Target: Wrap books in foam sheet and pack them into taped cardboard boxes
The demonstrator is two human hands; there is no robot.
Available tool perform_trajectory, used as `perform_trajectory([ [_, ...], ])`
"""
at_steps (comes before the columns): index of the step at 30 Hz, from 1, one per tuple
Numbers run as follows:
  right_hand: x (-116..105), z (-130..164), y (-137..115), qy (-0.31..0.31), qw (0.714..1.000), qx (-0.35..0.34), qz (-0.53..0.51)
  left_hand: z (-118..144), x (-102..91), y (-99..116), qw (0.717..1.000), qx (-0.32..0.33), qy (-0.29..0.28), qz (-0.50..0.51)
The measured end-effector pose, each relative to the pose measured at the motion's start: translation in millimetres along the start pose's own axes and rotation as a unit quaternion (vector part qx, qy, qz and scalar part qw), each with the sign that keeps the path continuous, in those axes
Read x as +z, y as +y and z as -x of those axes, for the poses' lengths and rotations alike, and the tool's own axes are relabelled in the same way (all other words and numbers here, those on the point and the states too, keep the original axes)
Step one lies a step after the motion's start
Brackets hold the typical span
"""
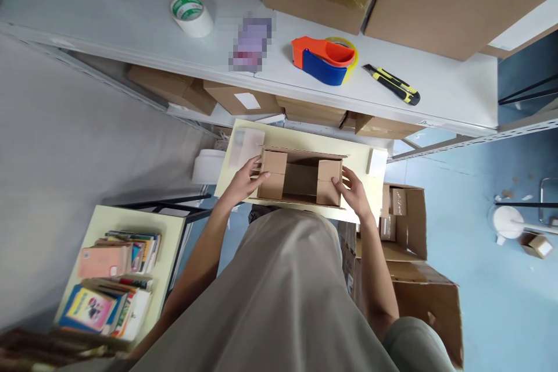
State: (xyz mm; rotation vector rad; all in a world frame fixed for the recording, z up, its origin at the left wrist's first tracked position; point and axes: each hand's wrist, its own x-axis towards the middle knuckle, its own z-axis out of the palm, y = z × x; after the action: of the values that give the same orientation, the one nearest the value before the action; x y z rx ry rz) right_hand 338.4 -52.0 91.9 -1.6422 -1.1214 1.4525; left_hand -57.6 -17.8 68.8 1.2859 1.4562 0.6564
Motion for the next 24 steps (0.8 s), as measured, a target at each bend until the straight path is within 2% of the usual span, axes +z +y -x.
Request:
perform_trajectory([
  [6,4,-9,-3,0.026,0.999,-0.023,0.005,-7,-2.2,9,0.999,0.012,0.009,-0.033],
  [9,-4,-3,-4,0.028,0.999,-0.019,-0.013,-6,-8.6,12,1.000,0.013,-0.004,-0.021],
  [11,-16,8,-6,0.003,0.998,-0.036,-0.043,1,-19.2,16,0.999,0.018,-0.039,0.015],
  [13,-29,18,-7,-0.058,0.994,-0.068,-0.057,12,-31.8,21,0.993,0.031,-0.105,0.054],
  [15,-38,26,-8,-0.116,0.989,-0.084,-0.031,23,-40.3,25,0.983,0.045,-0.168,0.057],
  [16,-40,27,-8,-0.131,0.988,-0.081,-0.010,26,-41.5,27,0.981,0.047,-0.182,0.044],
  [17,-40,27,-7,-0.135,0.988,-0.075,0.009,27,-40.5,28,0.982,0.048,-0.181,0.028],
  [19,-34,22,-4,-0.117,0.990,-0.066,0.038,25,-32.7,27,0.988,0.048,-0.144,0.003],
  [24,-15,3,3,0.031,0.994,-0.071,0.078,3,-8.8,26,0.998,0.036,0.022,-0.045],
])
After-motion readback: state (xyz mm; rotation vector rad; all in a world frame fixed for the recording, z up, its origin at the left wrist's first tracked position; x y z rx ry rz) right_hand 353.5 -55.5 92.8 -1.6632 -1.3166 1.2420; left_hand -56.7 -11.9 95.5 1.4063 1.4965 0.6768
